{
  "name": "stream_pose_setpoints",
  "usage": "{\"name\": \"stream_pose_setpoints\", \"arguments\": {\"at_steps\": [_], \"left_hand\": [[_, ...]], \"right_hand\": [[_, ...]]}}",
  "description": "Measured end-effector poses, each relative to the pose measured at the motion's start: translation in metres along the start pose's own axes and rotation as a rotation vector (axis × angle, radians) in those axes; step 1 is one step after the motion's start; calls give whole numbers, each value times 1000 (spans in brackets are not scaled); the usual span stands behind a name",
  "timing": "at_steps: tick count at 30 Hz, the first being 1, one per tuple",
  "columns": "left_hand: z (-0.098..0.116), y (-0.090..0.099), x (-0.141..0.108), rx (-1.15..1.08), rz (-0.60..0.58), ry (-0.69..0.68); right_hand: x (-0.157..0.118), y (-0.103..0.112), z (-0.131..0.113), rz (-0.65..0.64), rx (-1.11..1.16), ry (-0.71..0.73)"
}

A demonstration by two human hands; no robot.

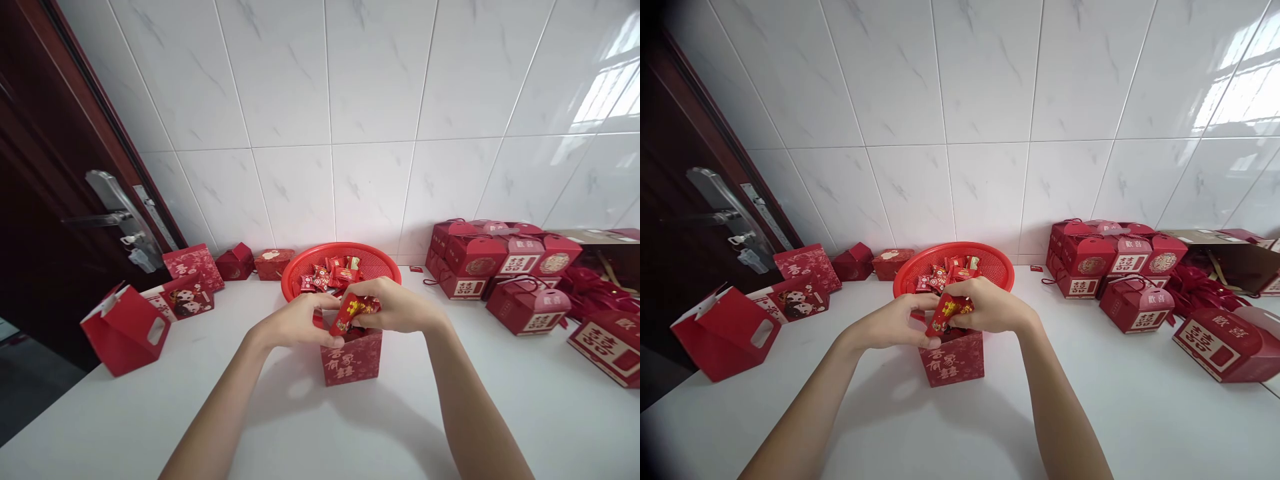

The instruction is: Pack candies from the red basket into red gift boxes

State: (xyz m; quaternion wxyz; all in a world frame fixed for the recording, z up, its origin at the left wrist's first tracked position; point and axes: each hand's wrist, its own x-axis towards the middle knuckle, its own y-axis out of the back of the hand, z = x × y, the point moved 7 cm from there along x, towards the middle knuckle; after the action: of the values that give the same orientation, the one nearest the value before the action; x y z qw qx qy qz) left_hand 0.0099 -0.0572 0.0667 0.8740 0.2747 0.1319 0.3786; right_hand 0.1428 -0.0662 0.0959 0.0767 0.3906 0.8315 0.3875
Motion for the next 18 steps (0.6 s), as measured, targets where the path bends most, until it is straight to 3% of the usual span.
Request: {"name": "stream_pose_setpoints", "arguments": {"at_steps": [9,18], "left_hand": [[-5,1,-1,59,12,85],[-2,0,-1,105,0,73]], "right_hand": [[-3,-3,3,-38,-110,-120],[1,-10,6,-95,-215,-165]]}}
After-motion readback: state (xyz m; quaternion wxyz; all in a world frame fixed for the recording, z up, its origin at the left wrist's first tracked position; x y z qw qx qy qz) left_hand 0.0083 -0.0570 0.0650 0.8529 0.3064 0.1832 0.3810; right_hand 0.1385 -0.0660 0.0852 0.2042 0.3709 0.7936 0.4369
